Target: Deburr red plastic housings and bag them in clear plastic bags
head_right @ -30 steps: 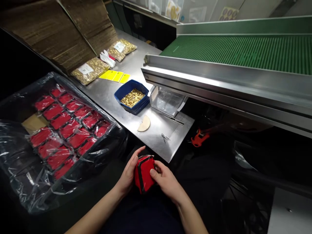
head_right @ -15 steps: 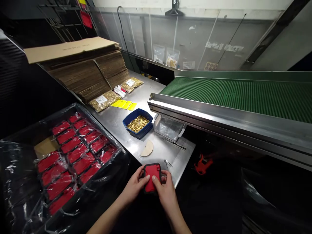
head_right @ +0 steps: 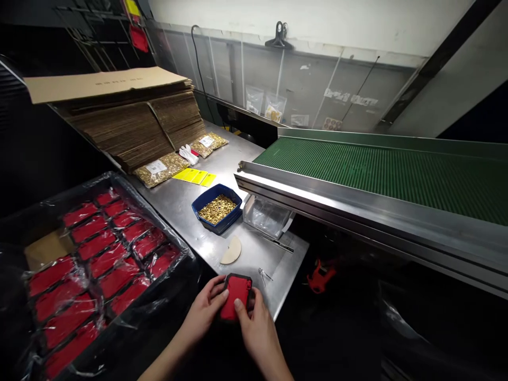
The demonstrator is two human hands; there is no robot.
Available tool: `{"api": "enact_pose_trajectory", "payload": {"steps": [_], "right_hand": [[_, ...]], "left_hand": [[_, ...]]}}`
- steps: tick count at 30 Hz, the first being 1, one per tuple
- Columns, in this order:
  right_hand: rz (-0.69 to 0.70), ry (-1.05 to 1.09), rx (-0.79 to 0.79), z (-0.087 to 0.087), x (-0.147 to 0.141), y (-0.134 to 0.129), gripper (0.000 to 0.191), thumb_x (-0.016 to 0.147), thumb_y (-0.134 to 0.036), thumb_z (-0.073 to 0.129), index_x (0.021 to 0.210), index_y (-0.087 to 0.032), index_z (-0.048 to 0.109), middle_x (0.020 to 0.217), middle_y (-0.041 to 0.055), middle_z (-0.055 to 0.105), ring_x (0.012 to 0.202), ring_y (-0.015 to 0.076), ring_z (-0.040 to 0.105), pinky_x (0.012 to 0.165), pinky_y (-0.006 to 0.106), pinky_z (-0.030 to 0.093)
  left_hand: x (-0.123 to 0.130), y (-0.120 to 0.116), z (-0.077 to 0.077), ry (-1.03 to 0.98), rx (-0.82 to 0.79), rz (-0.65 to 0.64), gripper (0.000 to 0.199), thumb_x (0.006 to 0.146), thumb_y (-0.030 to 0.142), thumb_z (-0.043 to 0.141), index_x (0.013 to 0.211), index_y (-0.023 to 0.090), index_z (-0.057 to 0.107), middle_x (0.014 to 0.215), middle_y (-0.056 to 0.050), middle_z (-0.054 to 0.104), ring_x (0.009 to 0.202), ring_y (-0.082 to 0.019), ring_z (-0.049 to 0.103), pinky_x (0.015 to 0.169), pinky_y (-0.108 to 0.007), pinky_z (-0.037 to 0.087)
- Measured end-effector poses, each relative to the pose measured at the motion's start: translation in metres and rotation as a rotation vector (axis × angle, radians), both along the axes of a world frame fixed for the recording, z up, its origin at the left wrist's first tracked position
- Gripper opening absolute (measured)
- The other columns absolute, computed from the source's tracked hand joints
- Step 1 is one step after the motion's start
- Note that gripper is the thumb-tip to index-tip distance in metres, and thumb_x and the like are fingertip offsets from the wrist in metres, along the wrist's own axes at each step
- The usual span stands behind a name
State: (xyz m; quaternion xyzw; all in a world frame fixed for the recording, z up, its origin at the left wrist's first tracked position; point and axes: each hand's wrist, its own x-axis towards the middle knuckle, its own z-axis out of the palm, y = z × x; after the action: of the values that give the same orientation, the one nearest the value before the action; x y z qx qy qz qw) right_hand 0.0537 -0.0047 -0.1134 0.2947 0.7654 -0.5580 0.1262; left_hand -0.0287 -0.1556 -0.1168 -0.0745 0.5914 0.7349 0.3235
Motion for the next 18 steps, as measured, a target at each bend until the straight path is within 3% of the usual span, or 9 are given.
{"api": "enact_pose_trajectory", "payload": {"steps": [4,6,10,12,15,18], "right_hand": [[0.037,0.032,0.052,-0.007,-0.012,0.020,0.060,0.097,-0.068,0.045,0.128,-0.022,0.066,0.112,0.0110,0.076,0.106,0.0316,0.071,0.095,0.043,0.051],[-0.011,0.061,0.026,-0.013,-0.019,0.031,0.061,0.096,-0.069,0.044,0.131,-0.023,0.064,0.103,0.0081,0.077,0.098,0.0300,0.073,0.090,0.042,0.053],[-0.141,0.191,-0.094,-0.026,-0.024,0.047,0.067,0.090,-0.072,0.052,0.137,-0.025,0.061,0.091,0.0041,0.075,0.076,0.0255,0.072,0.072,0.037,0.056],[-0.172,0.234,-0.122,-0.031,-0.020,0.052,0.067,0.089,-0.073,0.053,0.133,-0.023,0.063,0.087,0.0034,0.073,0.070,0.0234,0.070,0.069,0.035,0.056],[-0.218,0.250,-0.088,-0.035,-0.002,0.056,0.066,0.090,-0.074,0.052,0.127,-0.022,0.067,0.083,0.0035,0.071,0.069,0.0221,0.067,0.068,0.032,0.055],[-0.293,0.248,-0.014,-0.041,0.022,0.055,0.065,0.087,-0.077,0.052,0.113,-0.022,0.074,0.075,0.0043,0.069,0.066,0.0225,0.064,0.061,0.030,0.052]], "left_hand": [[-0.019,0.009,-0.003,0.108,-0.107,0.010,0.062,0.079,0.053,0.080,0.126,0.020,0.058,0.129,-0.018,0.068,0.108,-0.033,0.071,0.091,-0.043,0.057],[-0.025,0.015,0.000,0.186,-0.176,-0.016,0.058,0.082,0.053,0.077,0.129,0.023,0.059,0.130,-0.015,0.069,0.102,-0.032,0.073,0.085,-0.040,0.058],[-0.032,0.025,0.006,0.424,-0.453,-0.165,0.043,0.087,0.051,0.071,0.125,0.031,0.064,0.112,-0.009,0.076,0.093,-0.033,0.072,0.084,-0.040,0.052],[-0.035,0.027,0.008,0.541,-0.574,-0.207,0.040,0.089,0.050,0.067,0.124,0.031,0.064,0.116,-0.010,0.074,0.103,-0.036,0.069,0.092,-0.044,0.049],[-0.043,0.032,0.017,0.694,-0.639,-0.158,0.038,0.091,0.046,0.066,0.126,0.030,0.064,0.129,-0.011,0.068,0.118,-0.037,0.062,0.101,-0.046,0.044],[-0.064,0.051,0.033,0.841,-0.602,-0.209,0.020,0.095,0.042,0.059,0.105,0.028,0.071,0.107,-0.010,0.071,0.104,-0.034,0.064,0.093,-0.042,0.046]]}}
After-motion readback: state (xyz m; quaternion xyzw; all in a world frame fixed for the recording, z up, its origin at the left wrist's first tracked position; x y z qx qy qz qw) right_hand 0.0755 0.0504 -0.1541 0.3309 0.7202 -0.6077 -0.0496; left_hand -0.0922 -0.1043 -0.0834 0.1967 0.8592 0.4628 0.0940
